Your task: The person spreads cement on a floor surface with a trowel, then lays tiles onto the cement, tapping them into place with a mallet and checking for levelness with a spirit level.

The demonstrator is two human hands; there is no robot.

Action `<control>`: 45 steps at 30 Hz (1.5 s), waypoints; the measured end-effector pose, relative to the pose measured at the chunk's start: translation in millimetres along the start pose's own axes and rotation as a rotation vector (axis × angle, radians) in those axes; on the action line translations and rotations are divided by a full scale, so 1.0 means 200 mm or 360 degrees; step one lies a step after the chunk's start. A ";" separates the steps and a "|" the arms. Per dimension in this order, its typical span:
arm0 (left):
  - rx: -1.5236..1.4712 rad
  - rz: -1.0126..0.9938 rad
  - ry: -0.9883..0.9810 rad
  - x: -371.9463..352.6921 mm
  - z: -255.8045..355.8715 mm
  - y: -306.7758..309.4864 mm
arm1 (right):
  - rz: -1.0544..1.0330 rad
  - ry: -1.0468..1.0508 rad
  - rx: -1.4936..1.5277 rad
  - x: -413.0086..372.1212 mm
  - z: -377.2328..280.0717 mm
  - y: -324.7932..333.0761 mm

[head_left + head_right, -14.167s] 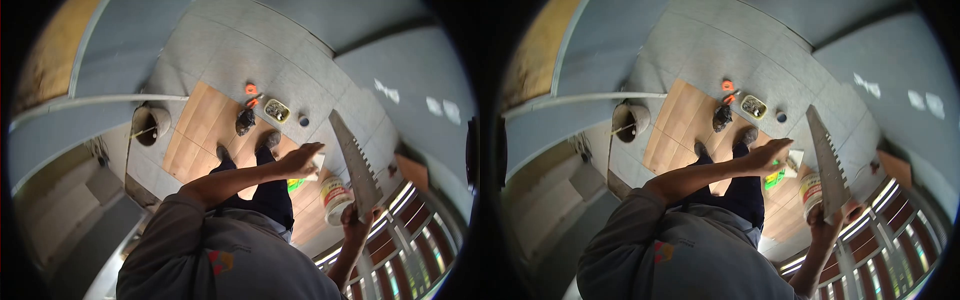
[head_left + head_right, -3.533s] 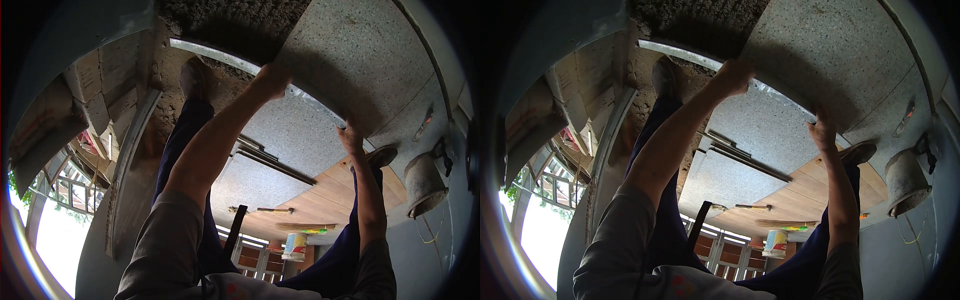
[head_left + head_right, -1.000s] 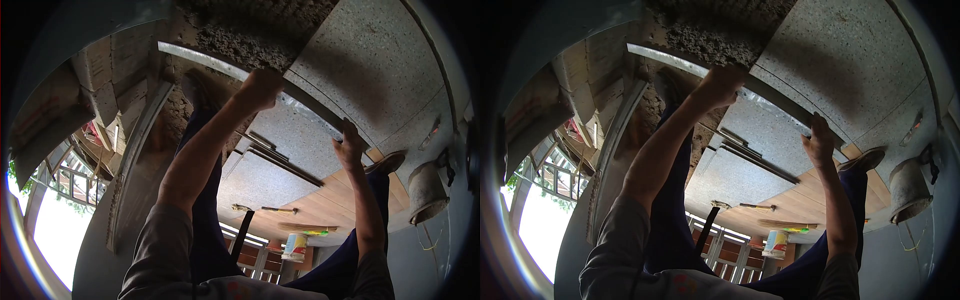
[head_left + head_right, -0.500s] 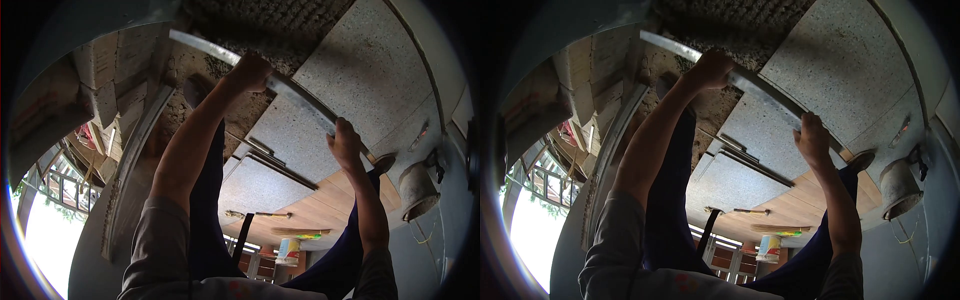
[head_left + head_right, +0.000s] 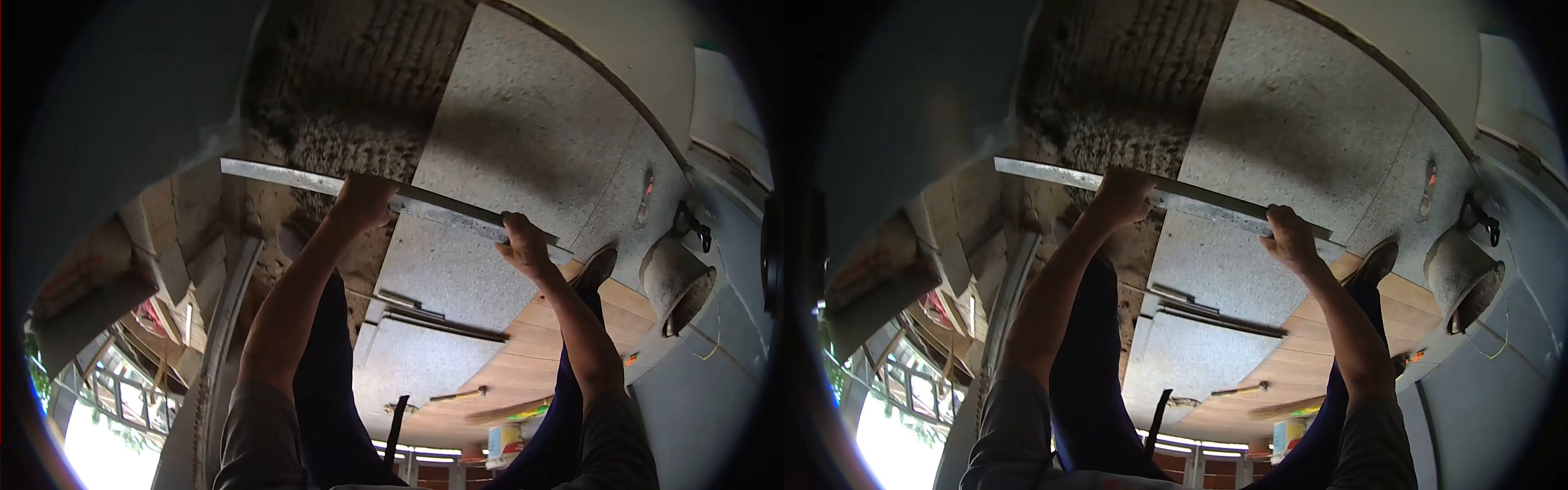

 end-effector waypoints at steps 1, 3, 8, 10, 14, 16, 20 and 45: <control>0.0023 0.0027 -0.0037 0.08 0.03 0.06 | 0.0043 -0.0008 -0.0033 0.01 0.06 0.07; 0.0065 0.0059 -0.0095 0.23 0.09 0.16 | 0.0114 -0.0019 -0.0077 0.04 0.20 0.18; 0.0294 -0.0051 -0.0110 0.75 0.27 0.52 | 0.0289 -0.0160 -0.0245 0.21 0.65 0.58; 0.0347 0.0042 -0.0112 0.97 0.31 0.68 | 0.0285 -0.0173 -0.0393 0.32 0.81 0.74; 0.0451 0.0266 -0.0110 1.36 0.32 0.90 | 0.0229 -0.0256 -0.0378 0.55 1.10 1.00; 0.0459 0.0339 -0.0075 1.50 0.31 1.01 | 0.0345 -0.0204 -0.0421 0.63 1.23 1.08; 0.0584 0.0376 -0.0019 1.69 0.20 1.15 | 0.0245 -0.0315 -0.0474 0.85 1.29 1.21; 0.0459 0.0157 0.0177 1.84 0.10 1.36 | 0.0409 -0.0113 -0.0191 1.07 1.10 1.40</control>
Point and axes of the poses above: each hand's wrist, its own x-axis towards the middle knuckle, its own y-axis out of the back of the hand, z = x × y, the point moved 9 cm from there along x, towards the middle knuckle, and after that the axes turned 8 degrees about x, right-handed, at the moved point
